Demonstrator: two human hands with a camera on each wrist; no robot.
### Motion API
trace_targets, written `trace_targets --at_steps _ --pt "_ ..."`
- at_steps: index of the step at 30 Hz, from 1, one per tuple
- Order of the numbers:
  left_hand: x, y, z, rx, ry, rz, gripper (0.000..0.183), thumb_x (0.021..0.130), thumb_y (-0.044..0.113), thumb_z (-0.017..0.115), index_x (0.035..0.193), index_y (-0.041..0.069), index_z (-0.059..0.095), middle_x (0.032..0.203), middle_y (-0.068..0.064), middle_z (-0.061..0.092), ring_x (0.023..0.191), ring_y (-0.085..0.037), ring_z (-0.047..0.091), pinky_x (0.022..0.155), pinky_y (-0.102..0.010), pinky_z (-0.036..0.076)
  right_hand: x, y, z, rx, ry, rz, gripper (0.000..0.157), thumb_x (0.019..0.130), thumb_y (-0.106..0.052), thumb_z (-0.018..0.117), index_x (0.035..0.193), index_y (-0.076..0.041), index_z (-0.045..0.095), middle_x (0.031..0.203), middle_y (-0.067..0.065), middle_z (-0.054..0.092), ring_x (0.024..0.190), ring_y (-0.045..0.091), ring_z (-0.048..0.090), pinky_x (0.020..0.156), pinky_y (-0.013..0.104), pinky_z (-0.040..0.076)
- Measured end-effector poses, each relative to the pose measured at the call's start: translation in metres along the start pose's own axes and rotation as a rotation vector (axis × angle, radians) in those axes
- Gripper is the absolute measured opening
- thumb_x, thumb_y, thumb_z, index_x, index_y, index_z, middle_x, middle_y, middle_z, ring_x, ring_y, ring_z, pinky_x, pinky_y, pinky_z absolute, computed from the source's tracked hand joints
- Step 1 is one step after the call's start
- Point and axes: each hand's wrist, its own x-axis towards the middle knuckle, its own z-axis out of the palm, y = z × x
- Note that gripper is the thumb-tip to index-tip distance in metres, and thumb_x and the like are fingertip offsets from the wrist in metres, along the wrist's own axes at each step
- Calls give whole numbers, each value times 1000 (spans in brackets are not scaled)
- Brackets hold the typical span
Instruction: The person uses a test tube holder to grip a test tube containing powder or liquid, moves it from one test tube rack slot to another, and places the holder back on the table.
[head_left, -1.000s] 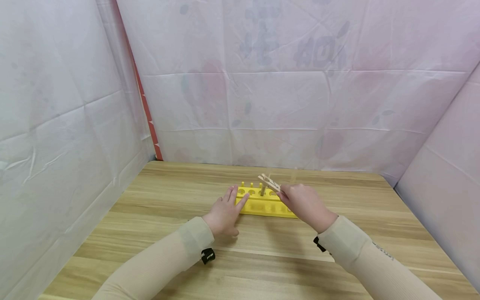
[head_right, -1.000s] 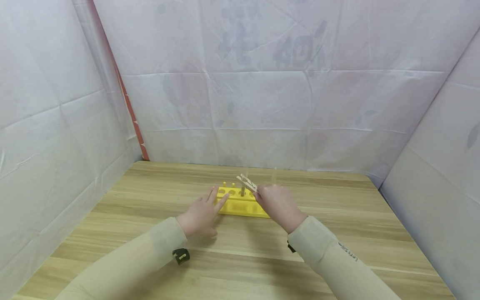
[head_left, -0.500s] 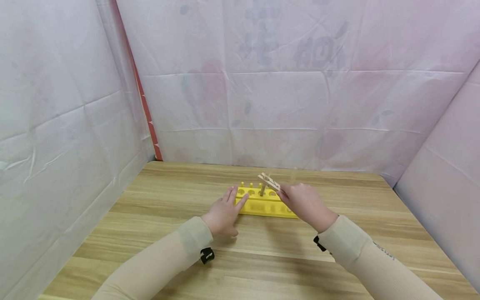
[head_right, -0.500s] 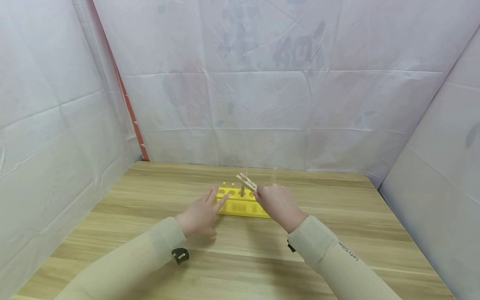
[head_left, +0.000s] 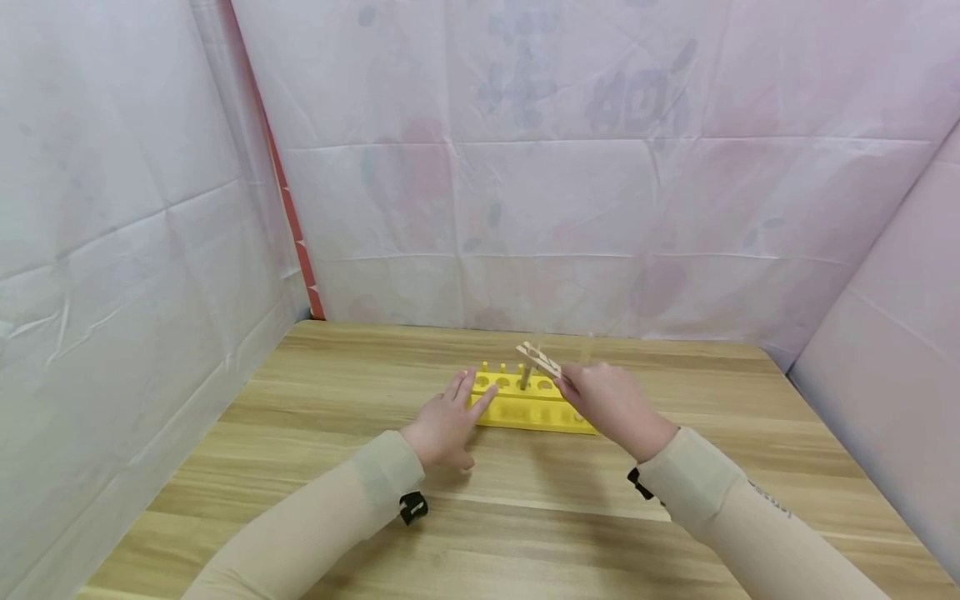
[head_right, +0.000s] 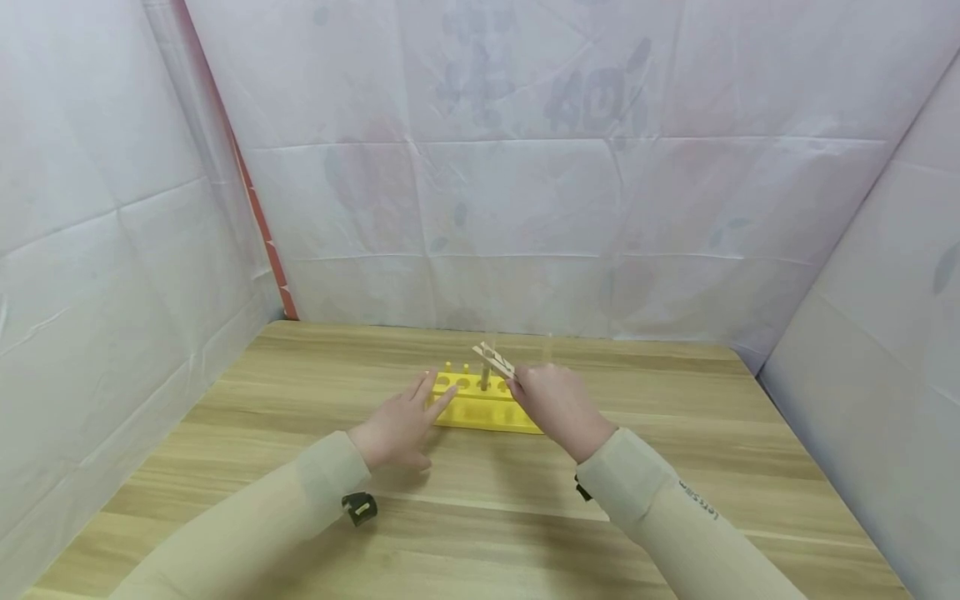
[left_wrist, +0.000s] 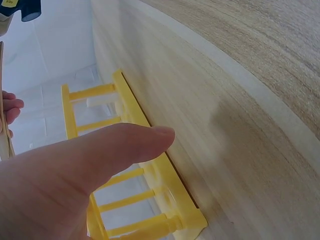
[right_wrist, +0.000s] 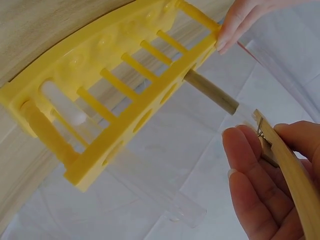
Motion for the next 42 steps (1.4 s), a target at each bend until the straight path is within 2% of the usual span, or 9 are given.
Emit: trace_targets --at_steps 24,32,42 --pt "-1 1 1 17 6 -6 111 73 60 68 151 18 1 153 -23 2 139 -35 13 98 -37 41 0 -3 -10 -15 6 14 35 90 -13 61 61 -15 41 49 -6 32 42 7 28 43 21 26" --pt "-1 1 0 20 11 -4 110 73 60 67 151 18 1 153 -23 3 139 -35 14 98 -36 41 1 -5 -13 -32 43 -20 33 89 -12 63 62 -14 43 50 -5 33 43 7 28 42 22 27" --pt "-1 1 0 -3 8 -8 108 74 57 68 152 18 3 153 -23 1 139 -35 13 99 -37 40 5 -8 -14 -30 39 -26 31 89 -13 62 63 -14 45 50 -6 34 42 6 29 41 22 27"
